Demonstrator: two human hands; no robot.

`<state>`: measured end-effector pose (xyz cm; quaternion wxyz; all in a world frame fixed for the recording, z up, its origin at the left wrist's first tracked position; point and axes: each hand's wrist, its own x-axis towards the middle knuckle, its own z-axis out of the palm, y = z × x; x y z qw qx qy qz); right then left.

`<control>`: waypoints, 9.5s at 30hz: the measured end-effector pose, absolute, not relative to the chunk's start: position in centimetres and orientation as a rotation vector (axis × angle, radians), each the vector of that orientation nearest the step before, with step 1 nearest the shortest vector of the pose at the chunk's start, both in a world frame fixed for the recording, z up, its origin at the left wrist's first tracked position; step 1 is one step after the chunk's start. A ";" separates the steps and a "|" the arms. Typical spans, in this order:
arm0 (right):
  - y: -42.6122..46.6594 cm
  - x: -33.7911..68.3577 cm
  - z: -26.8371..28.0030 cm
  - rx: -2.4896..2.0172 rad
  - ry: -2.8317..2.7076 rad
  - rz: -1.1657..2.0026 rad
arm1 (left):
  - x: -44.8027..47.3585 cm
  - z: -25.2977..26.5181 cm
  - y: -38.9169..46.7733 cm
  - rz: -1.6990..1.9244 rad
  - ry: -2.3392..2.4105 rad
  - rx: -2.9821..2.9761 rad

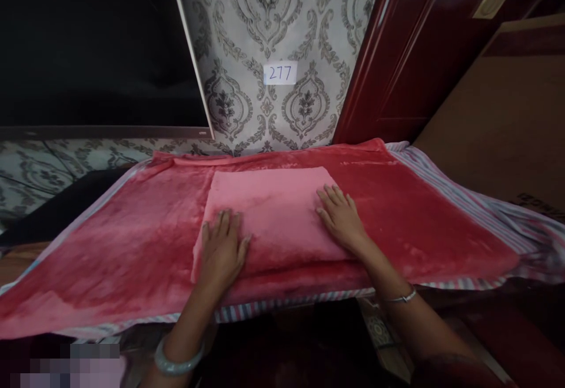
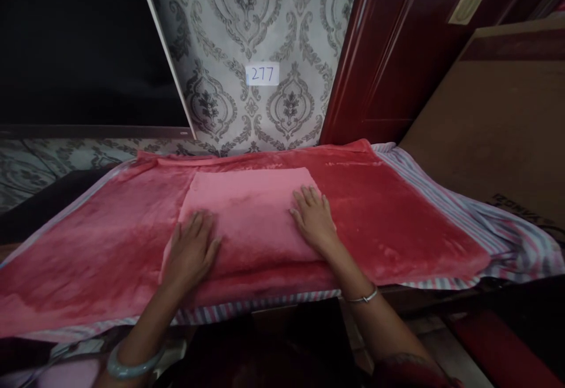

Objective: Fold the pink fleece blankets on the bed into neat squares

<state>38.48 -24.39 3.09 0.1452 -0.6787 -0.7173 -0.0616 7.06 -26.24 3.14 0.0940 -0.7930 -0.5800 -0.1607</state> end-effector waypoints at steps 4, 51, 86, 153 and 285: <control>-24.8 35.6 3.5 -1.757 -2.134 -0.129 | 11.3 4.0 -26.7 -0.499 -1.499 -2.559; -24.0 31.0 4.7 -1.788 -2.262 0.132 | 1.9 0.2 -23.2 -0.583 -1.976 -2.385; -21.3 38.1 1.9 -2.117 -2.080 0.023 | 1.5 0.7 -23.0 -0.554 -2.031 -2.389; -19.4 27.0 4.8 -1.508 -2.584 0.176 | 7.5 4.3 -18.1 -0.234 -2.007 -2.354; -15.7 38.3 3.1 -2.307 -1.790 0.159 | 9.0 5.5 -12.5 -0.162 -1.990 -2.276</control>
